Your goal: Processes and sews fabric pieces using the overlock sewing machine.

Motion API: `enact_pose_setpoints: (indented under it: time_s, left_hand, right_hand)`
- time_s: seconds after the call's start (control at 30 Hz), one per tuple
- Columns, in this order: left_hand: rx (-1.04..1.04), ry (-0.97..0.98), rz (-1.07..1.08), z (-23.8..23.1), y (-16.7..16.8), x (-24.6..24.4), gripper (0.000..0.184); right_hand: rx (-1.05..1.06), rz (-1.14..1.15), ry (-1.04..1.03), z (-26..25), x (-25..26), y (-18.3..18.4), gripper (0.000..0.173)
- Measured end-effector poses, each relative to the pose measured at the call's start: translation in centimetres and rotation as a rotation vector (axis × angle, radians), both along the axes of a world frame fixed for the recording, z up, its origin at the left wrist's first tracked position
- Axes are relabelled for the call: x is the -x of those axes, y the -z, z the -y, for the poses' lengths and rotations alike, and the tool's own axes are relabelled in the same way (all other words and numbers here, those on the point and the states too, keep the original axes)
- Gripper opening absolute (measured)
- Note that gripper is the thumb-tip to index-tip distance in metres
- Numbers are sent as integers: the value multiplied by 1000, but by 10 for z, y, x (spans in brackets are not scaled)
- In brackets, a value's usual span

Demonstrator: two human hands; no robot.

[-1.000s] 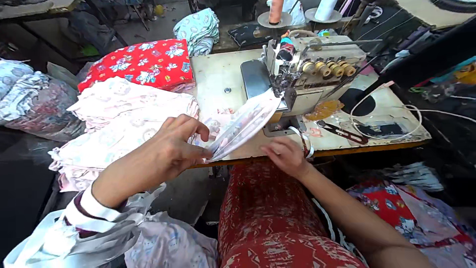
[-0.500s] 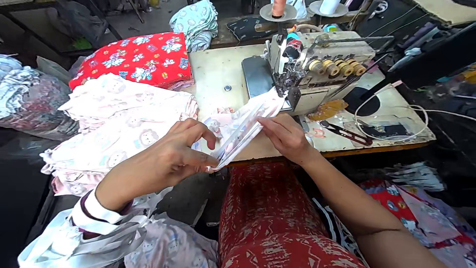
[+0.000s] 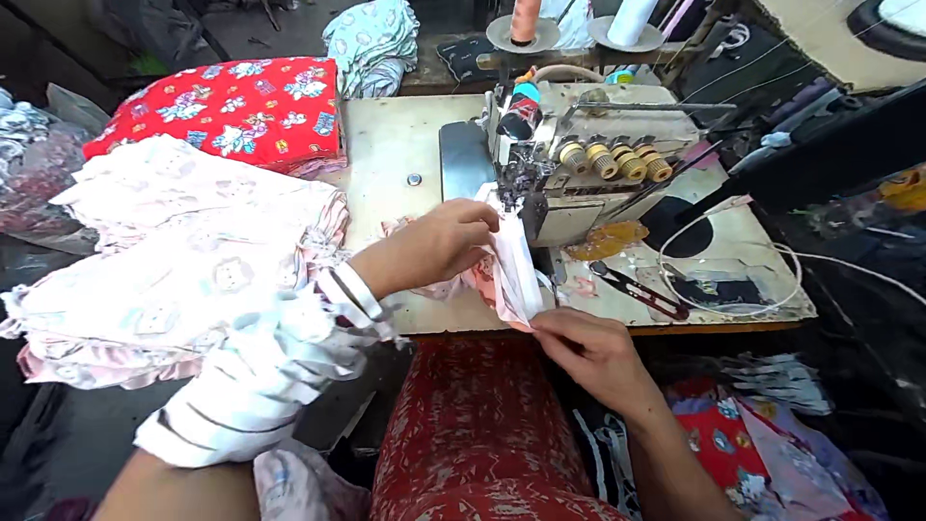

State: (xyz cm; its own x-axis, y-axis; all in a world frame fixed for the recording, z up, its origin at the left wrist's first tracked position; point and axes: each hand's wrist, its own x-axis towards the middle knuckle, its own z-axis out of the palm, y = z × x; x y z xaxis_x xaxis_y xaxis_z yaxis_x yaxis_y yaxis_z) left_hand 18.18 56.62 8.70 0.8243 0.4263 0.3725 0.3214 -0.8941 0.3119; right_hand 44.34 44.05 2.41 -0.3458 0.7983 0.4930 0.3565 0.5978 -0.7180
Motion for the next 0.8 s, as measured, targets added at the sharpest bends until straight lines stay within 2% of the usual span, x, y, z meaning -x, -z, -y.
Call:
enact_pose_setpoints:
  time_s: [0.07,0.23,0.47,0.8]
  left_hand:
    - [35,-21,-12,-5,15,-2,16]
    - [62,-92,2,5,19,7,14]
    - [125,-98,-16,2,14,3,16]
    - [195,-121,-51,-28,10,-2,20]
  right_hand:
    - [24,-41,29,4,3,3,16]
    - [31,-92,94,13,9,2,13]
    - [35,-101,158,10,15,0,14]
    - [-9,-102,205,-19,30,-3,17]
